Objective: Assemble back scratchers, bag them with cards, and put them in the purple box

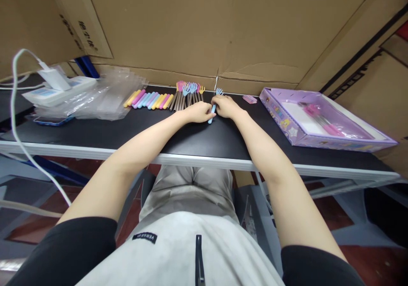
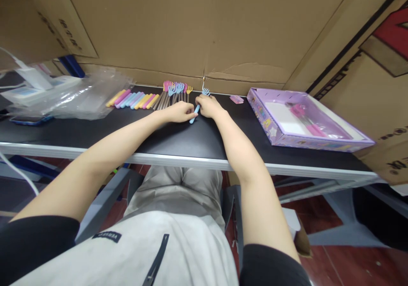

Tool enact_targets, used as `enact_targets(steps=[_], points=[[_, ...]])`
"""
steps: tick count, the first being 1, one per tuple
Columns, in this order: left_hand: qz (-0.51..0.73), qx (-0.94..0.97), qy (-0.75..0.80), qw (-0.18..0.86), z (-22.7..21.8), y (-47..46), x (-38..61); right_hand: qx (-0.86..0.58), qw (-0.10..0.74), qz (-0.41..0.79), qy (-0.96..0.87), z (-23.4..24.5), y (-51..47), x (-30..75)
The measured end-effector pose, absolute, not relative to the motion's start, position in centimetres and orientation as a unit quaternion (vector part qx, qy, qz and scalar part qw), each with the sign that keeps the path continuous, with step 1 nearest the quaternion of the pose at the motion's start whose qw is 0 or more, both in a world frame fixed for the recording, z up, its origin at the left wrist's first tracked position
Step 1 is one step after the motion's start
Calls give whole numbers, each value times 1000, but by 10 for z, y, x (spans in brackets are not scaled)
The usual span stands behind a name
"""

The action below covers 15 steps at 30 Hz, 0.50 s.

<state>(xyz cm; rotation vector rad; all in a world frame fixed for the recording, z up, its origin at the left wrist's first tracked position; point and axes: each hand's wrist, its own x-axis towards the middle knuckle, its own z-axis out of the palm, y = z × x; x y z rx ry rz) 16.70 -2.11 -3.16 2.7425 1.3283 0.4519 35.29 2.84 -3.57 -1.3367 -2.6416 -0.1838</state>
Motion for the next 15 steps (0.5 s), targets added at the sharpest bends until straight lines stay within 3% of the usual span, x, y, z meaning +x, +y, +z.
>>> enact_targets(steps=[15], points=[[281, 817, 486, 131, -25, -10, 151, -395, 179, -86, -897, -25, 17, 343]])
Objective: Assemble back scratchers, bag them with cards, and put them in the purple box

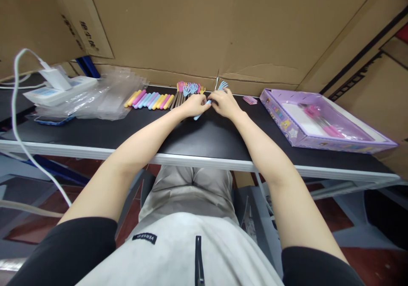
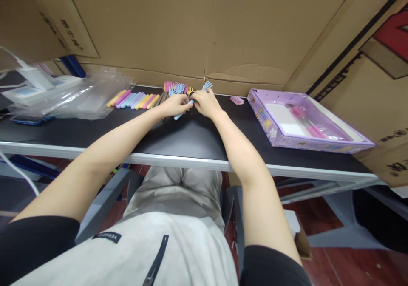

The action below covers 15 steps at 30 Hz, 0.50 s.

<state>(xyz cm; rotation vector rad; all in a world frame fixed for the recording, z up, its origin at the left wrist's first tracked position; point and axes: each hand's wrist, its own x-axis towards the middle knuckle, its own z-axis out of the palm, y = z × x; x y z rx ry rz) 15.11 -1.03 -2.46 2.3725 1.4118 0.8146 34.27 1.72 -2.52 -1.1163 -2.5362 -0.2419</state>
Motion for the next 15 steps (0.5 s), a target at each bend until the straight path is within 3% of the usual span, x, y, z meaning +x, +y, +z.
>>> enact_targets(steps=[15], points=[[305, 810, 484, 128, -16, -9, 136, -407, 239, -92, -877, -18, 18, 346]])
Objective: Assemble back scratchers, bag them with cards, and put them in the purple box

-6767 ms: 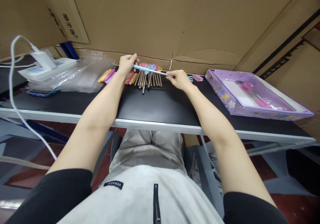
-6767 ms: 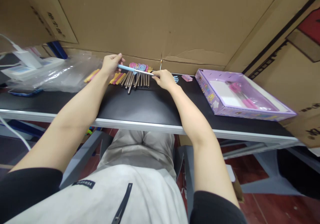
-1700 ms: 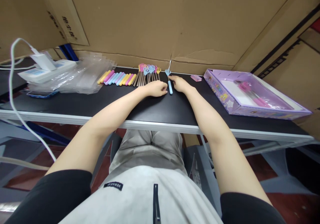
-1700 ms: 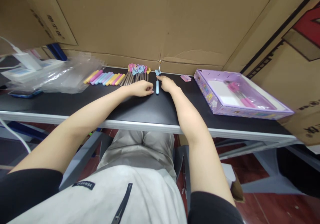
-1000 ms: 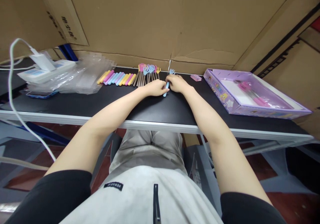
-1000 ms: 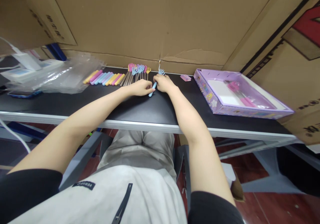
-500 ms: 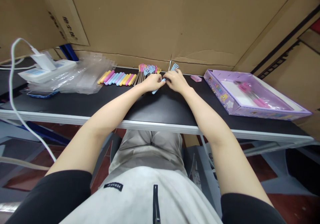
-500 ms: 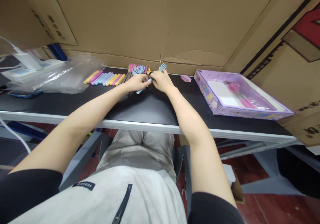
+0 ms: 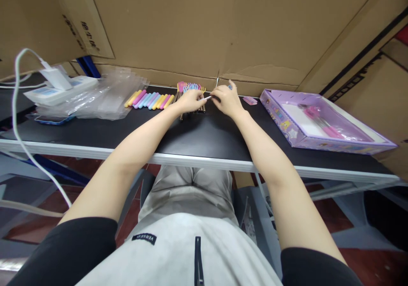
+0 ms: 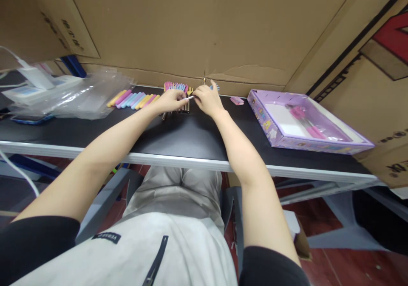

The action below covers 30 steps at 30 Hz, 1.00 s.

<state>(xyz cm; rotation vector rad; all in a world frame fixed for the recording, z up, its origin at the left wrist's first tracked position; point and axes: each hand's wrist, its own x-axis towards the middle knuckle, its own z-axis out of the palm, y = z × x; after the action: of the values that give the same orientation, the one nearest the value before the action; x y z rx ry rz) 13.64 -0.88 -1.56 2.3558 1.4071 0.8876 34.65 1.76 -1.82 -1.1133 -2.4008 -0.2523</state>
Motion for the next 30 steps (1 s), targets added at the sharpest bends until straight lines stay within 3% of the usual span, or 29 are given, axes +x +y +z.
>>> enact_targets(steps=[11, 14, 17, 21, 30], points=[[338, 798, 482, 132, -17, 6, 127, -520, 312, -107, -788, -13, 29, 373], [360, 788, 482, 133, -19, 9, 127, -539, 397, -21, -742, -16, 42, 371], [360, 785, 482, 147, -18, 7, 127, -534, 470, 156, -686, -18, 51, 367], [356, 788, 474, 165, -16, 4, 128, -509, 466, 328, -645, -19, 44, 357], [348, 776, 467, 240, -15, 1, 132, -464, 463, 358, -665, -15, 30, 342]])
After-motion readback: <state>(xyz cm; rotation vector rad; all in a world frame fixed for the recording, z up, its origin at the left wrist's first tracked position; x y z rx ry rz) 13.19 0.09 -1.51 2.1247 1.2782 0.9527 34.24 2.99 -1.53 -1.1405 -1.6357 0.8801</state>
